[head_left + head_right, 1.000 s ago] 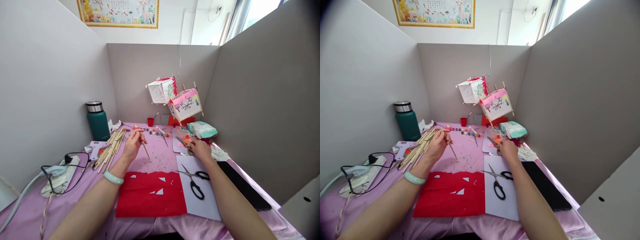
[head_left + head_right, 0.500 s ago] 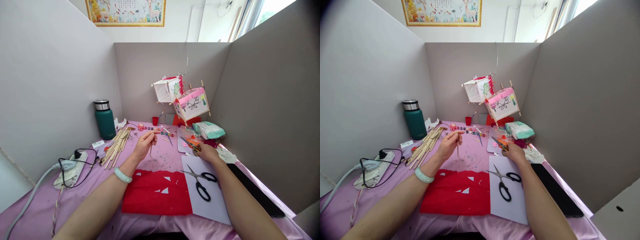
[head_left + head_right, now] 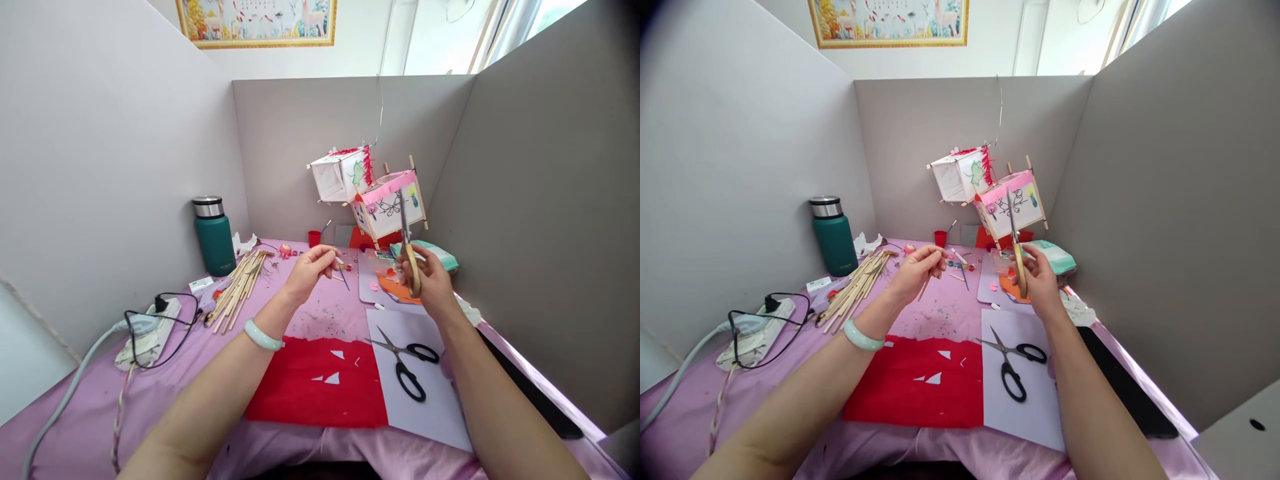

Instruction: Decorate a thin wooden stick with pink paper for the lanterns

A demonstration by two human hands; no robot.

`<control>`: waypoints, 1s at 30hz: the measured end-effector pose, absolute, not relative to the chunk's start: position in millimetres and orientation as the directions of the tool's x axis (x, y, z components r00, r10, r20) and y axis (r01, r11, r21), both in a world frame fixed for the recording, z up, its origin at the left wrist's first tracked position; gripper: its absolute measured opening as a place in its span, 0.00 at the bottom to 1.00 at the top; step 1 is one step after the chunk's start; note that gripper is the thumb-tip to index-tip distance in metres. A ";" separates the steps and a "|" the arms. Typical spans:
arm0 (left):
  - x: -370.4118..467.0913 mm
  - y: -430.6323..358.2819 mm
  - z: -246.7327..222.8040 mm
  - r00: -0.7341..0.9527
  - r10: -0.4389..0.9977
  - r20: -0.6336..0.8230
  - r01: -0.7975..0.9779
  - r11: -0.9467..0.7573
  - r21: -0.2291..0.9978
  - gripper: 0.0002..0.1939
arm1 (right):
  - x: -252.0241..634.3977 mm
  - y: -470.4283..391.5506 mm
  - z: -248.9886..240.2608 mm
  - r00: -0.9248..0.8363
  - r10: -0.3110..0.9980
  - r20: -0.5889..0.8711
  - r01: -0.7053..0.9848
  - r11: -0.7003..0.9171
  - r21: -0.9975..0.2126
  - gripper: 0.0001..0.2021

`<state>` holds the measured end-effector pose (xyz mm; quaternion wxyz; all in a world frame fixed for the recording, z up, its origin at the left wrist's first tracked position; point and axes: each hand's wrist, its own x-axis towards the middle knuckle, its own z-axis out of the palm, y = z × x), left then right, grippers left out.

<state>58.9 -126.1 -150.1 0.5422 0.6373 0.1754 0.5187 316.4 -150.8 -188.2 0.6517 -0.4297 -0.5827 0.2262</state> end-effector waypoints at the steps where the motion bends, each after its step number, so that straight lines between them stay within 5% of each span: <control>1: 60.2 -124.3 -157.2 0.401 0.791 0.462 -0.316 -0.354 0.880 0.09 | 309.4 -153.0 -187.3 0.162 0.835 0.525 0.149 0.505 -0.850 0.27; 7: 63.9 -118.6 -182.8 0.344 0.822 0.453 -0.244 -0.388 0.889 0.10 | 278.6 -156.0 -197.8 0.021 0.852 0.524 0.224 0.507 -0.833 0.30; 16: 60.3 -126.4 -179.7 0.255 0.793 0.553 -0.201 -0.516 0.833 0.09 | 257.4 -169.0 -201.8 -0.203 0.758 0.619 0.688 0.560 -0.461 0.30; 30: 56.5 -115.1 -192.6 0.234 0.782 0.577 -0.092 -0.573 0.814 0.09 | 253.2 -175.8 -199.0 -0.279 0.685 0.673 0.768 0.580 -0.271 0.29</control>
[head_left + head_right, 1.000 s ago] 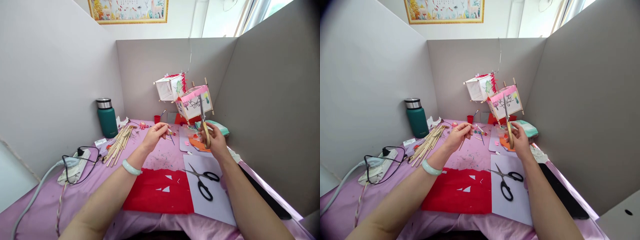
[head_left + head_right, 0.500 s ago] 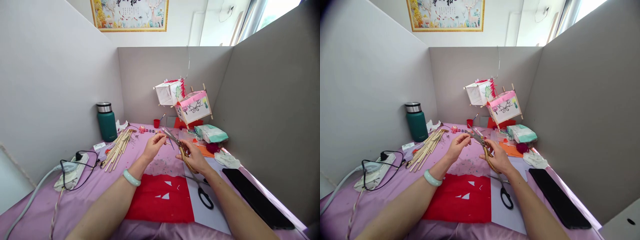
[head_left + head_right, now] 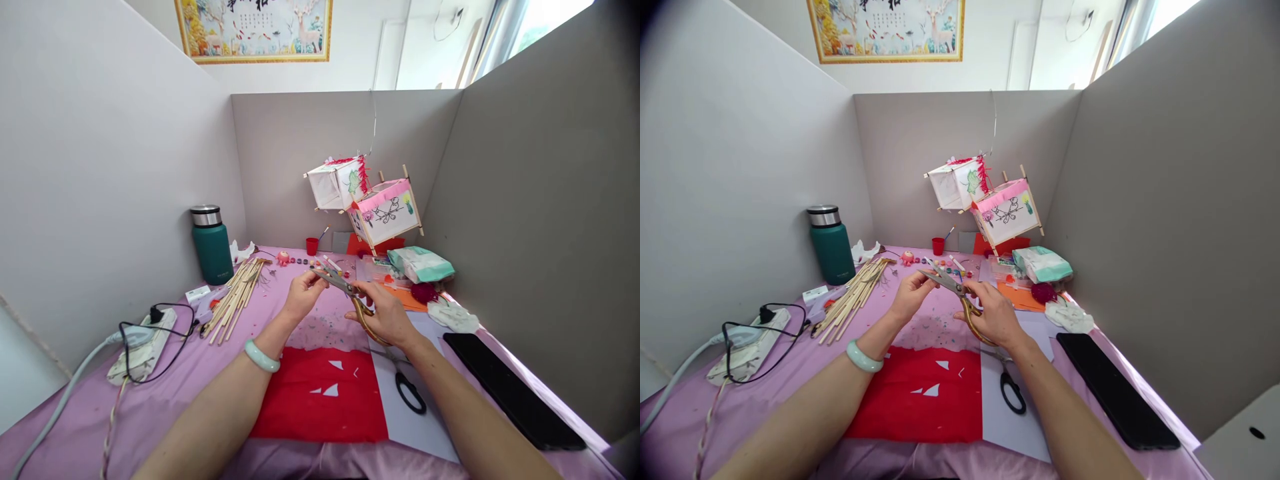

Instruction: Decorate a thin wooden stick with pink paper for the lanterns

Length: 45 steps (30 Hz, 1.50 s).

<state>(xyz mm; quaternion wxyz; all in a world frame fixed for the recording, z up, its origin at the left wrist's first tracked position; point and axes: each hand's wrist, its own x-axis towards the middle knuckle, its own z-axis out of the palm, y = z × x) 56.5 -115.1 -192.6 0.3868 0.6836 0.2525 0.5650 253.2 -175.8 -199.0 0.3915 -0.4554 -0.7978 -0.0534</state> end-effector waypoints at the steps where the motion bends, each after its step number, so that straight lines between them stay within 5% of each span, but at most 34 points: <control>1: 56.1 -115.0 -192.7 0.235 0.779 0.582 -0.075 -0.582 0.809 0.09 | 252.7 -176.4 -198.5 -0.278 0.684 0.674 0.770 0.579 -0.270 0.29; 45: 52.0 -110.1 -197.9 0.266 0.774 0.575 -0.011 -0.594 0.805 0.13 | 244.4 -175.5 -207.1 -0.236 0.696 0.678 0.771 0.559 -0.305 0.27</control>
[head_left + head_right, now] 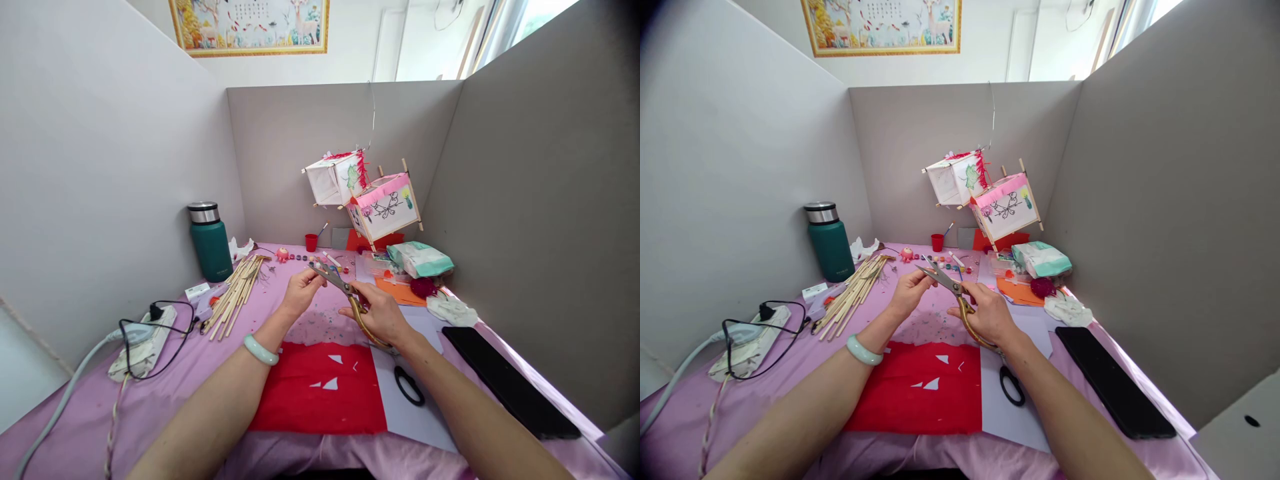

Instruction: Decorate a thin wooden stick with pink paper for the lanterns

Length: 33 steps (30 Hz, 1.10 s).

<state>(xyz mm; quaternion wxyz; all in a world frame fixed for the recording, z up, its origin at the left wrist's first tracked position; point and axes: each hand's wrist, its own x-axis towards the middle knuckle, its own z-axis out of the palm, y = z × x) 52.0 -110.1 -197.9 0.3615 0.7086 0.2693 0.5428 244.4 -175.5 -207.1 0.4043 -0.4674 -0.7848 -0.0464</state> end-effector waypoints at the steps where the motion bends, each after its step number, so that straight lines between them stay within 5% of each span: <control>1: 52.1 -111.1 -197.1 0.263 0.774 0.576 -0.008 -0.596 0.803 0.12 | 244.2 -175.6 -207.1 -0.236 0.696 0.679 0.769 0.560 -0.307 0.26; 7: 53.7 -117.9 -190.3 0.249 0.777 0.578 -0.023 -0.592 0.806 0.11 | 243.1 -176.0 -205.8 -0.233 0.724 0.649 0.768 0.547 -0.334 0.18; 33: 52.7 -117.2 -189.9 0.314 0.730 0.607 0.080 -0.657 0.750 0.15 | 256.2 -168.4 -211.2 -0.243 0.708 0.663 0.808 0.526 -0.265 0.27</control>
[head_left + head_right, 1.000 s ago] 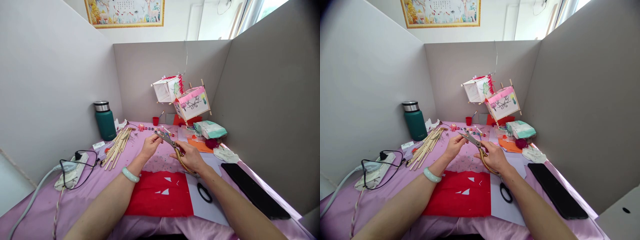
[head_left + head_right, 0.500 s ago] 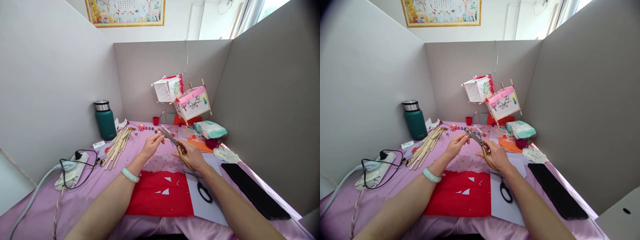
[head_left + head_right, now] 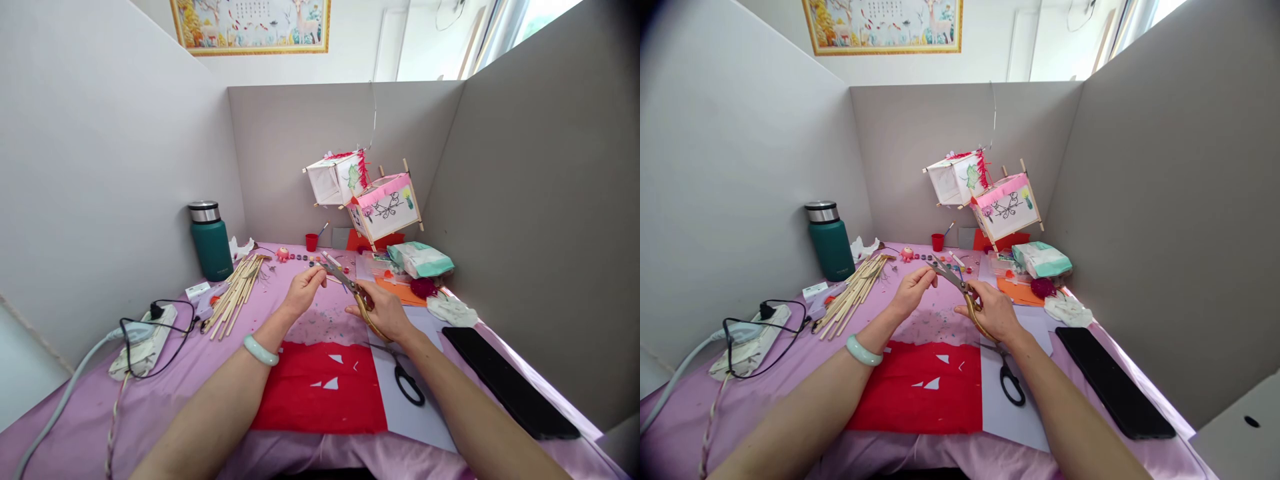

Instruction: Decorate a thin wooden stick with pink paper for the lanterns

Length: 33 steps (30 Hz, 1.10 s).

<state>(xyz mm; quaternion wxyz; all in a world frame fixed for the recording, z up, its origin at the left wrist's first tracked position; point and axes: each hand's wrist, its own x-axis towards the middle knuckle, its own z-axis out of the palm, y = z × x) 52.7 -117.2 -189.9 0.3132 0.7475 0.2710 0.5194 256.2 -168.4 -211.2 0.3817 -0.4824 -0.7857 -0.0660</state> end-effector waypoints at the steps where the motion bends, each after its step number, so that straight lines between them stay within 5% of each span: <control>1: 52.1 -116.4 -190.4 0.311 0.730 0.609 0.087 -0.660 0.746 0.16 | 255.6 -169.3 -210.5 -0.248 0.707 0.662 0.807 0.529 -0.262 0.27; 13: 50.9 -108.6 -197.8 0.337 0.696 0.634 0.172 -0.707 0.686 0.15 | 250.2 -175.0 -206.6 -0.275 0.698 0.662 0.828 0.522 -0.207 0.28; 33: 51.7 -111.5 -194.0 0.291 0.721 0.629 0.102 -0.677 0.729 0.11 | 242.3 -170.8 -213.5 -0.206 0.743 0.637 0.818 0.488 -0.305 0.21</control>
